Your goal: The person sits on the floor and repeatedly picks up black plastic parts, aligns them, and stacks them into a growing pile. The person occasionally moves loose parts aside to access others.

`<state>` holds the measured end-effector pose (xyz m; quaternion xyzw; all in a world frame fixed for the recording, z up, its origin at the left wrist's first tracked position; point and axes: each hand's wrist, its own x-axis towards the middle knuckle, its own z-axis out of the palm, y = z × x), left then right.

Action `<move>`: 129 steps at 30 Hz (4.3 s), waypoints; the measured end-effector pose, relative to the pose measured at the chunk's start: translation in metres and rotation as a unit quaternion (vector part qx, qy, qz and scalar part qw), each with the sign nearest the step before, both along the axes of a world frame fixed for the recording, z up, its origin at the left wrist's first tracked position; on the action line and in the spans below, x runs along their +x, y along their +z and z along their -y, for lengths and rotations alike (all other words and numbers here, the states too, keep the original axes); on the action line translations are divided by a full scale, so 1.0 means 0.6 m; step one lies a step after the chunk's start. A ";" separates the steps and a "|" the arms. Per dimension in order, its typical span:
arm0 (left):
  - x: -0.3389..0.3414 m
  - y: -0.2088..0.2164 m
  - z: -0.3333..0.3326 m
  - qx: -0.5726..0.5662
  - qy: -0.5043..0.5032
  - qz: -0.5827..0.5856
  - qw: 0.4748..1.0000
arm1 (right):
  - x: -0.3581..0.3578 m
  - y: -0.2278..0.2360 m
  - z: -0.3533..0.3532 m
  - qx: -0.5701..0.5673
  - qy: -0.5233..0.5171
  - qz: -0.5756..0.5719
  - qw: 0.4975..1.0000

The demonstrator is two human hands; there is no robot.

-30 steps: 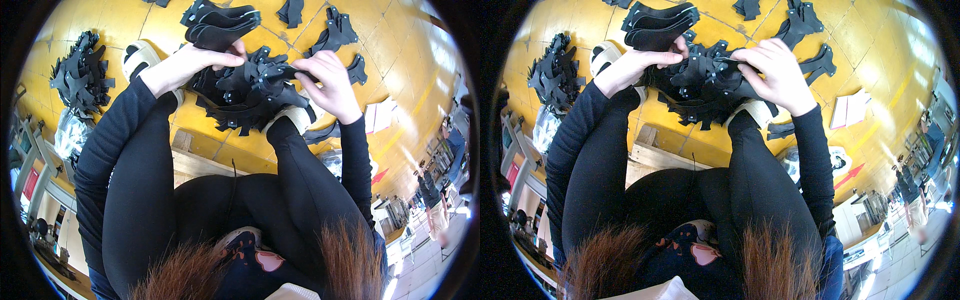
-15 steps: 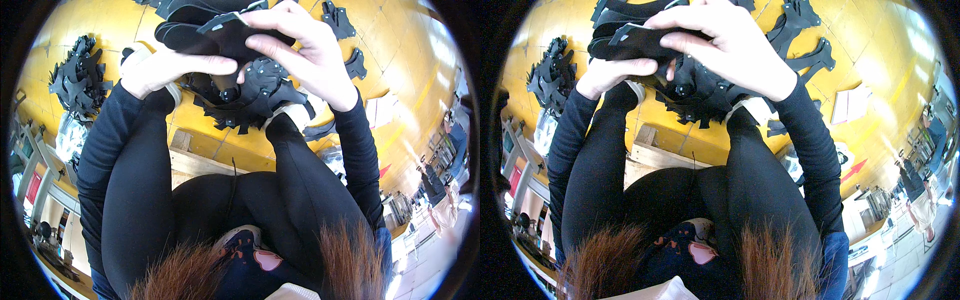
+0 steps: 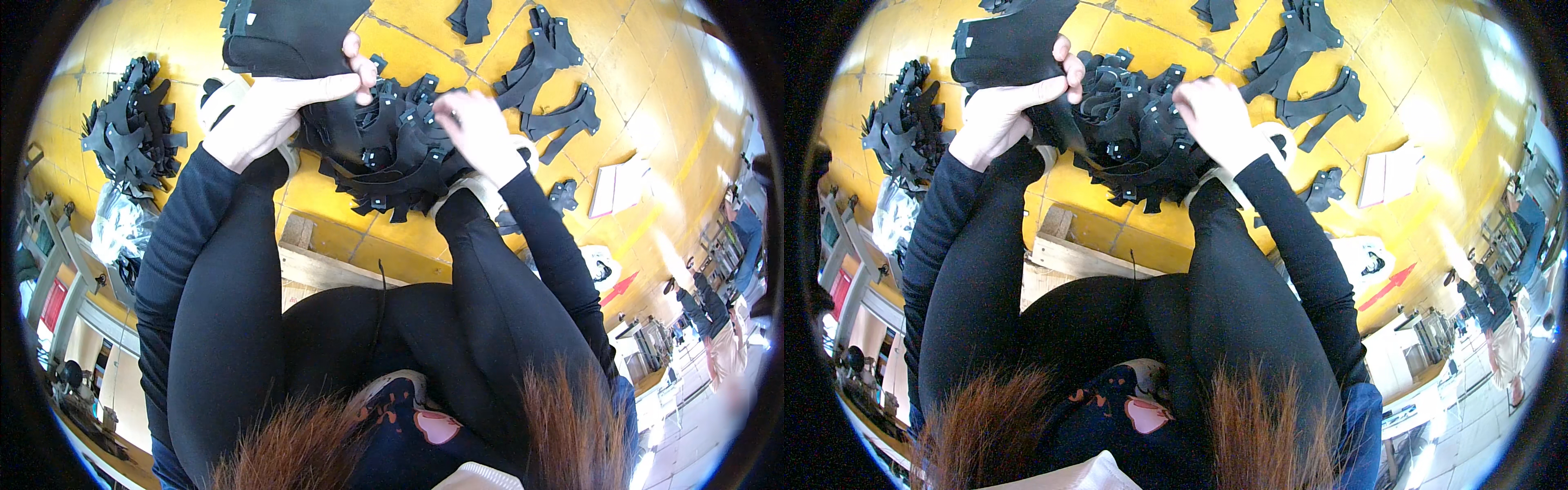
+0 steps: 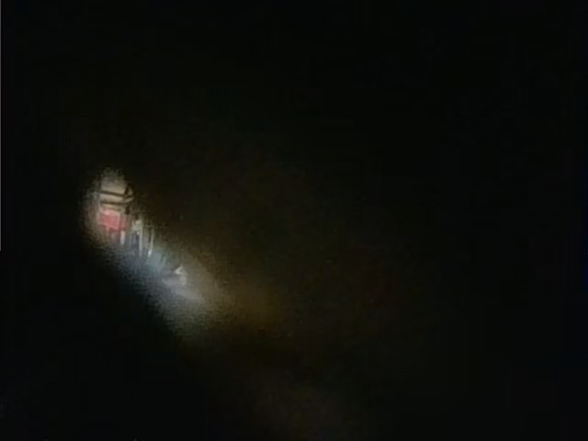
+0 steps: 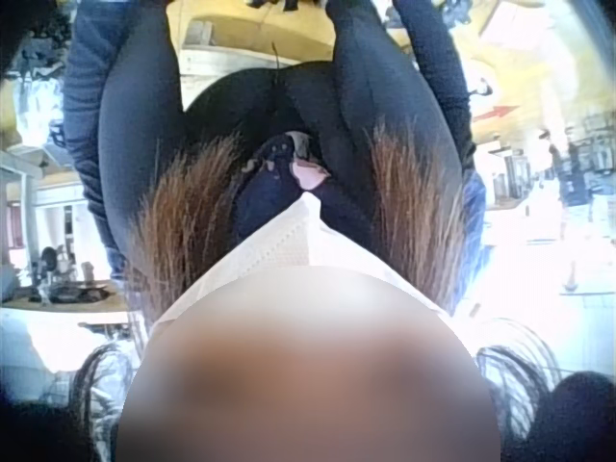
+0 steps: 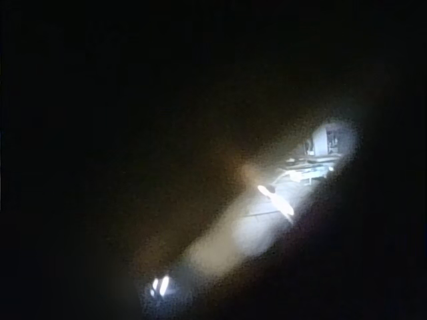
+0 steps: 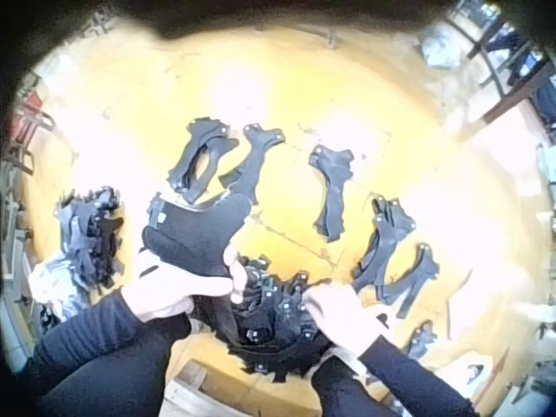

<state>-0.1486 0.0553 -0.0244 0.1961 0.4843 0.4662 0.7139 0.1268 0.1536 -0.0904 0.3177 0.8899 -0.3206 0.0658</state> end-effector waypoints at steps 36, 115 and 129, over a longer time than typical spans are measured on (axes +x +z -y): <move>0.018 0.003 -0.004 0.126 -0.047 -0.034 0.990 | 0.021 -0.007 -0.042 -0.037 -0.060 -0.001 0.998; 0.006 -0.004 0.020 -0.041 -0.070 -0.162 0.983 | 0.039 -0.038 0.003 -0.190 0.013 -0.066 0.980; 0.001 -0.001 0.018 0.002 -0.085 -0.152 0.985 | 0.086 0.012 0.032 -0.271 0.130 0.104 0.948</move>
